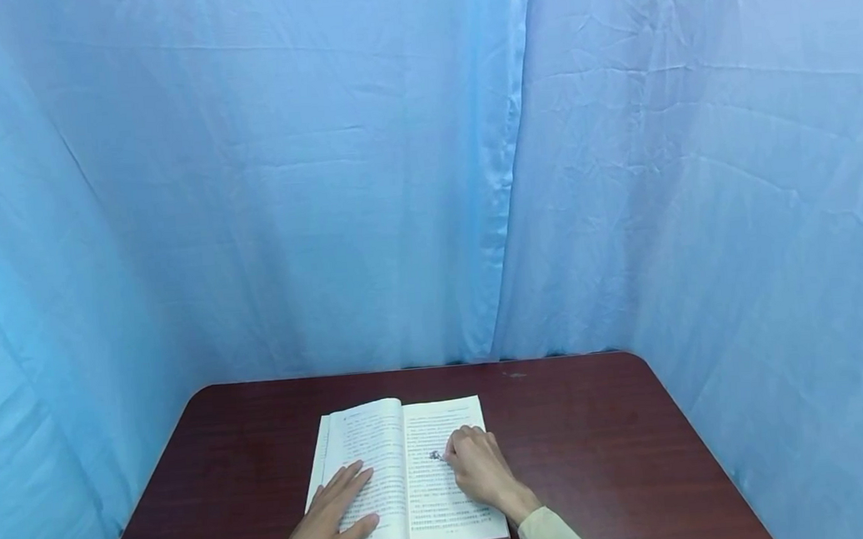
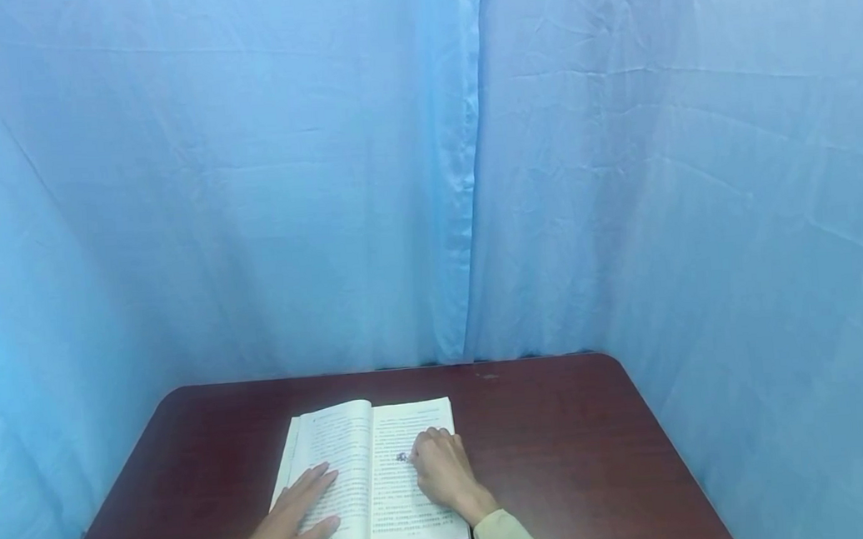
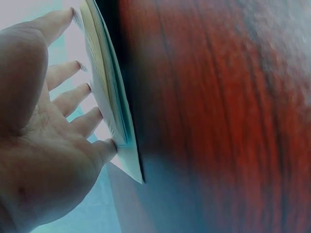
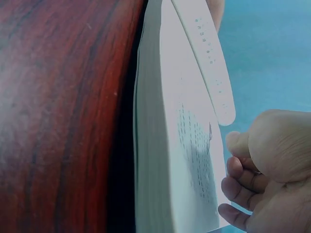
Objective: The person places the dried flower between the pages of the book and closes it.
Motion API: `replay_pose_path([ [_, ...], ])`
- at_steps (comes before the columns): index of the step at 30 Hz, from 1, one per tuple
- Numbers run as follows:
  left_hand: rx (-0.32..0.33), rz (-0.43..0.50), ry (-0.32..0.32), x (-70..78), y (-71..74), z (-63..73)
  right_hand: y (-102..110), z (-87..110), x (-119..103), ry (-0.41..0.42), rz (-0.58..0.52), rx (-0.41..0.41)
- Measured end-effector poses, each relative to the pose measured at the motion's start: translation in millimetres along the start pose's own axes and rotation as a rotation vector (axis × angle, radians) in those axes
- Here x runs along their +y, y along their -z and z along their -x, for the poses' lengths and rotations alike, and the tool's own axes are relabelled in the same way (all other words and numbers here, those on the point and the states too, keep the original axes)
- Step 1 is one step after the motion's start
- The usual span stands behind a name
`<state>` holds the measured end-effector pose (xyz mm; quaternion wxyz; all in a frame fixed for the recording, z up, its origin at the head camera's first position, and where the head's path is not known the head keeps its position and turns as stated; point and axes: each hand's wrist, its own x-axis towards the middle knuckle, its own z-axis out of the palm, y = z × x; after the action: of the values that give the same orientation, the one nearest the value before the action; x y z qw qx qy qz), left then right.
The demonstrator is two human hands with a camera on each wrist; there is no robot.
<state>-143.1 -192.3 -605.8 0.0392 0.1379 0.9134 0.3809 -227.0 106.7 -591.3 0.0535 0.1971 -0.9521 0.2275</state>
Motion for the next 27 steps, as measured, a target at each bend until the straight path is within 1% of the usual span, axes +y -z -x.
replay_pose_path([
  [8,-0.025,0.025,0.028,0.3,1.1,0.3,-2,2.0,-3,0.015,-0.055,0.000],
  [15,-0.030,0.023,0.030,-1.1,1.7,-0.5,-3,3.2,-3,0.056,-0.053,0.020],
  [18,-0.025,0.019,0.019,-1.9,1.8,-0.6,-3,6.1,0,0.085,-0.056,0.031],
  [23,-0.016,0.005,0.006,-2.0,3.6,1.1,4,17.2,11,0.136,-0.058,0.062],
  [27,-0.032,0.030,0.012,-1.4,6.9,2.4,11,25.9,22,0.127,-0.068,0.056],
])
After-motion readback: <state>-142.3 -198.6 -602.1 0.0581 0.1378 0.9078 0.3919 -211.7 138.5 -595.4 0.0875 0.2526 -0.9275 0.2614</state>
